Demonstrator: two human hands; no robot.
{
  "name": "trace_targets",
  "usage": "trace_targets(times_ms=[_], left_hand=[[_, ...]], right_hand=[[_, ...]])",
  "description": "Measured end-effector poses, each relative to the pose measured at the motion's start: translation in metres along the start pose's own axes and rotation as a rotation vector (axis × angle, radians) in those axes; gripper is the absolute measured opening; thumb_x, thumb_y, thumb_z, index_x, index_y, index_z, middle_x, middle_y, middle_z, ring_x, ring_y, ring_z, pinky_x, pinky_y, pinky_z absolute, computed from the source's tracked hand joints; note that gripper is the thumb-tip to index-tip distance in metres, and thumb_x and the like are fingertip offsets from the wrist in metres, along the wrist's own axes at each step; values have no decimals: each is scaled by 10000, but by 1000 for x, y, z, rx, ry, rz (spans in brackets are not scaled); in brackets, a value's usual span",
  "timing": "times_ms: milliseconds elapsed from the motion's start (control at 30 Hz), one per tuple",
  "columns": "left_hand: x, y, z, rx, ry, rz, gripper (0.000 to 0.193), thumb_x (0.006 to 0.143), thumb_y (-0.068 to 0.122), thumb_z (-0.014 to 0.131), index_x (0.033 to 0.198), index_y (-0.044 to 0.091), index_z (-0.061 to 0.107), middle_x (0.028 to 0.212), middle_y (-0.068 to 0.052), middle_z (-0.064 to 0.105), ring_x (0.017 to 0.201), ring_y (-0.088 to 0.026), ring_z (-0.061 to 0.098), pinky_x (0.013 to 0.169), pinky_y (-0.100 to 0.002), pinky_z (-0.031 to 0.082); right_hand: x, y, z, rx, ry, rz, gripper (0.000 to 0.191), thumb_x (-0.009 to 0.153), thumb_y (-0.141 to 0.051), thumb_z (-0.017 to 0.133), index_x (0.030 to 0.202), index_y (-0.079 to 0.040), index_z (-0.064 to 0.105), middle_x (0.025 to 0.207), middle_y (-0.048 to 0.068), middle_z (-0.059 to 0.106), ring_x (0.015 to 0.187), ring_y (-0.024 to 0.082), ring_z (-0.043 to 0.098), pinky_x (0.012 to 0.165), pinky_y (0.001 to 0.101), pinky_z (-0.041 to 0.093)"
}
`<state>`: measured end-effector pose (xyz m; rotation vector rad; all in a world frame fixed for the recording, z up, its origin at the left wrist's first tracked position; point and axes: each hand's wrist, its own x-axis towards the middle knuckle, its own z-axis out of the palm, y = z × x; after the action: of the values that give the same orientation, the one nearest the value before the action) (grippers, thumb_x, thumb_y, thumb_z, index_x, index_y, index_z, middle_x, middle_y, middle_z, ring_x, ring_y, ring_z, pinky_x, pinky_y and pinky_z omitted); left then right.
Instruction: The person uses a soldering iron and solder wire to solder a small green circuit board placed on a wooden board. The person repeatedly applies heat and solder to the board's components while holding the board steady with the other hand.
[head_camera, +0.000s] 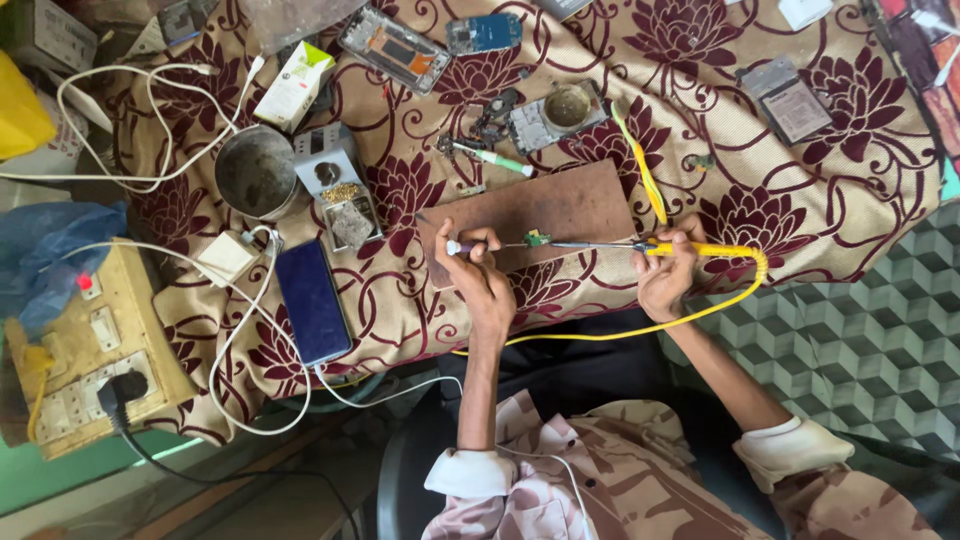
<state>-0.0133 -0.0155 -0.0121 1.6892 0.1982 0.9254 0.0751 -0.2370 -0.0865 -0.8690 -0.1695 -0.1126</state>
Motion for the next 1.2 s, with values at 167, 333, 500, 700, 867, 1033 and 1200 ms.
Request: trace_targets(times_ms=[167,333,500,700,867,1033,1200], left_hand=[[-2,3,-2,28,-8,35,662,920,-200,317,1532,24,206,998,-120,568,878,-161,486,852,-304,408],[0,3,-1,20,-6,36,648,935,-200,316,1534,22,206,1003,-122,564,879,-160,480,862,-305,400],[0,2,-1,37,0,38,615,972,-197,324,1537,20,208,1002,-117,567,875,-156,479,862,-306,403],[0,2,-2,54,-11,61,646,940,-190,321,1539,21,204,999,-122,565,903,-174,500,904,-338,418],[0,5,-3,38,-14,42,653,931,-187,322,1537,22,199,1000,-128,568,911,-180,513,910,-340,419],[1,4,-1,25,-12,40,655,933,-192,319,1539,25,197,999,-128,562,899,-172,495,902,-328,411],[-1,2,-1,12,-12,51,673,917,-198,315,1539,32,200,1001,-119,569,877,-156,468,882,-314,400]], right_hand=[[-2,0,-1,7,21,-1,226,1039,-273,556,991,-107,410,812,45,444,570,126,417,493,291,405],[0,1,0,18,66,4,225,1029,-278,559,984,-109,417,916,41,475,592,134,436,501,303,409],[0,1,1,25,56,19,243,1056,-284,569,992,-106,417,853,29,436,589,136,426,513,313,412],[-2,-3,5,-87,36,-38,221,1033,-270,533,969,-108,397,844,45,462,562,119,411,459,283,394],[-4,-4,10,-58,26,-57,188,1040,-222,516,976,-93,396,793,44,455,555,117,407,479,281,402],[-4,-6,10,-194,-28,-174,164,1032,-165,489,957,-69,380,757,66,468,487,114,412,459,275,411],[-9,-12,6,-337,-71,-224,189,1078,-148,458,953,-42,363,711,77,477,533,104,450,526,272,450]])
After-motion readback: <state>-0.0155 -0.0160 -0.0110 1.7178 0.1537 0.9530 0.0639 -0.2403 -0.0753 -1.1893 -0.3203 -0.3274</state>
